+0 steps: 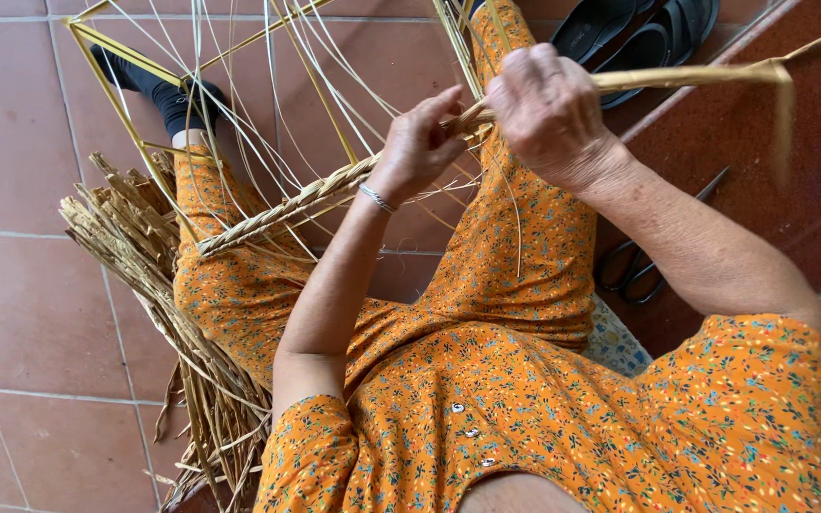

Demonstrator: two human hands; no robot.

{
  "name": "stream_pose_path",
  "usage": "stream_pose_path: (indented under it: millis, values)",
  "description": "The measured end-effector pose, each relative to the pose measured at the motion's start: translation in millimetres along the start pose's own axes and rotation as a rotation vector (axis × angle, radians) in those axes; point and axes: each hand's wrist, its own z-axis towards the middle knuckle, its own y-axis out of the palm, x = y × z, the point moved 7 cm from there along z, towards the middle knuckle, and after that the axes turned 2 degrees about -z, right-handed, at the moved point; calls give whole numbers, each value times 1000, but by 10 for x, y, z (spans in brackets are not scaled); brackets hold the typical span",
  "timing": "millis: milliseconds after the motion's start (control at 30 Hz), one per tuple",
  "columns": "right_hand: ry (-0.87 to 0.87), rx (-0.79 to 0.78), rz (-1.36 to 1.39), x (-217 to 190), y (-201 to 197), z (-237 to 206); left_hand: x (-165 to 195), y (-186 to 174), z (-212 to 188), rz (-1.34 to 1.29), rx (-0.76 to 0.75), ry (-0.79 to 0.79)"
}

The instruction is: The person sits on a tiled floor and weaves dried plant fibers into a partially completed basket frame. They repeatedly pull fibers from a bundle, thread them through the frame, and tighten the weave by hand.

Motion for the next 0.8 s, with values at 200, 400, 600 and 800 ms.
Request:
stream_pose_path:
  millis: [200,400,600,800]
  values:
    - [-13,-307,-49,152,157,299,98,181,53,402,-68,-39]
    - [271,-705,303,780,603,211,195,99,64,269,196,46]
    - [291,-418,594,535,821,4,330,-40,-131,263,240,261]
    - [347,-399,438,358,1030,-151,273,-27,-64,239,275,254]
